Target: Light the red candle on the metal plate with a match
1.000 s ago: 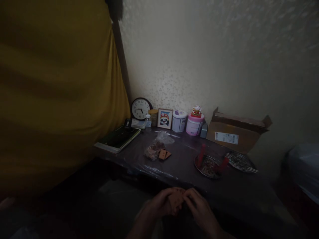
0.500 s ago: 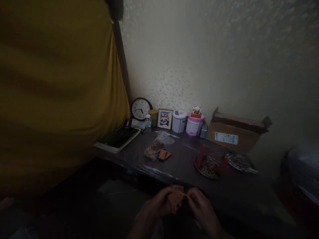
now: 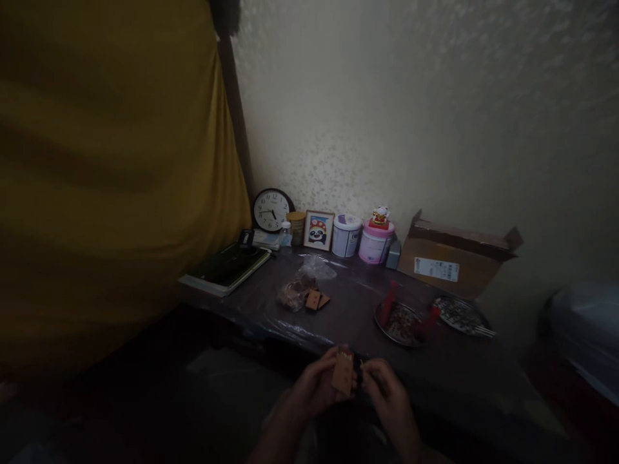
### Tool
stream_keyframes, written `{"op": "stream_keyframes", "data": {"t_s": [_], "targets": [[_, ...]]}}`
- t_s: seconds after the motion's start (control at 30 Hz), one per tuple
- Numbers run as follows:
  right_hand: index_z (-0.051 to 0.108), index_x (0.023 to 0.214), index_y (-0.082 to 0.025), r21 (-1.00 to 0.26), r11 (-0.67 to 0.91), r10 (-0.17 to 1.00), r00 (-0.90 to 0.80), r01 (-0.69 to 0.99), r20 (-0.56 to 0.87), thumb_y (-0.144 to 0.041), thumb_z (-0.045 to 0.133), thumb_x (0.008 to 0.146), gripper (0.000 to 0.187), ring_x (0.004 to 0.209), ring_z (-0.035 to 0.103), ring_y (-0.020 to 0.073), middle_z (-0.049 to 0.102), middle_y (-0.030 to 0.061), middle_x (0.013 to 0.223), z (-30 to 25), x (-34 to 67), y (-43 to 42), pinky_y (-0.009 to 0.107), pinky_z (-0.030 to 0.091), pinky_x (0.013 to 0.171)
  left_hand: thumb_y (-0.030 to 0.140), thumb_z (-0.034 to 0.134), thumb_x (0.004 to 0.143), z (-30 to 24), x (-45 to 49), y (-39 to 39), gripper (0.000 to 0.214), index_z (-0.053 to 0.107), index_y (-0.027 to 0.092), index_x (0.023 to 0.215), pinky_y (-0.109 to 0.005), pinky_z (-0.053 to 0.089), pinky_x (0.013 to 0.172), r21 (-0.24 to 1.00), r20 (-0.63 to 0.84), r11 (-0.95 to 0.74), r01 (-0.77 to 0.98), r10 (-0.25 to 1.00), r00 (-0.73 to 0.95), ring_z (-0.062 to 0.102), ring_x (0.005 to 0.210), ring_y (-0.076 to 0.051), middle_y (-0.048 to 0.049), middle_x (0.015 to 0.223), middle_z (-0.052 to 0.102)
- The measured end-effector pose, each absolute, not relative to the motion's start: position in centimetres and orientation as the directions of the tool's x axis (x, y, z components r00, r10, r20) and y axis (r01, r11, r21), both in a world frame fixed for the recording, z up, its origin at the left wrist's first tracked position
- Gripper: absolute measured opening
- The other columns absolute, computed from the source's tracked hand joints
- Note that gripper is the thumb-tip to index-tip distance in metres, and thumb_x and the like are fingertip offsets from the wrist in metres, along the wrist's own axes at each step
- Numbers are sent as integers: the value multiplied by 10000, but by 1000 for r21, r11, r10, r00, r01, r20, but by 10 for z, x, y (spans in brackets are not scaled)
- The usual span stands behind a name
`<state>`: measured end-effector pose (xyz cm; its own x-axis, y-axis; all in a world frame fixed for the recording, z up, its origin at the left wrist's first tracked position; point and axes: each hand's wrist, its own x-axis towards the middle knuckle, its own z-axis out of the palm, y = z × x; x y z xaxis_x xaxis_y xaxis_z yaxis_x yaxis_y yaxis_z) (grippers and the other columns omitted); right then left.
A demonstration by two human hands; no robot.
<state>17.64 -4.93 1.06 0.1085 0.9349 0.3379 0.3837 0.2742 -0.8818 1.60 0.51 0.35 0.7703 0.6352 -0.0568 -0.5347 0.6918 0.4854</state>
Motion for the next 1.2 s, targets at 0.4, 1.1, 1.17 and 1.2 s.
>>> {"op": "stream_keyframes", "data": {"t_s": [0.4, 1.1, 1.17, 1.2], "targets": [[534, 796, -212, -768, 440, 836, 101, 466, 540, -209, 542, 844, 49, 781, 590, 153, 570, 19, 808, 7, 153, -53, 236, 494, 701, 221, 449, 851, 2, 19, 4, 282, 502, 223, 1129, -286, 418, 697, 445, -3, 613, -653, 730, 684, 619, 851, -171, -60, 931, 650], [552, 764, -222, -720, 458, 808, 92, 521, 581, -204, 551, 834, 72, 732, 599, 144, 593, 5, 771, 15, 151, -57, 222, 486, 669, 314, 570, 781, 2, 17, 0, 246, 609, 192, 991, -285, 404, 752, 598, -30, 487, -637, 807, 589, 550, 934, -191, -67, 1013, 604], [551, 771, -222, -725, 448, 814, 97, 524, 573, -208, 547, 837, 68, 739, 598, 147, 594, 10, 778, 15, 151, -57, 225, 485, 667, 307, 584, 771, 1, 18, 0, 234, 602, 201, 979, -300, 409, 757, 618, -21, 455, -641, 824, 566, 553, 917, -185, -58, 1016, 593], [549, 770, -222, -723, 450, 811, 100, 524, 577, -208, 547, 838, 69, 736, 597, 147, 593, 10, 776, 15, 151, -57, 225, 486, 663, 306, 591, 766, 1, 18, 0, 234, 593, 211, 980, -306, 412, 757, 621, -21, 449, -643, 829, 559, 556, 907, -182, -53, 1017, 590]]}}
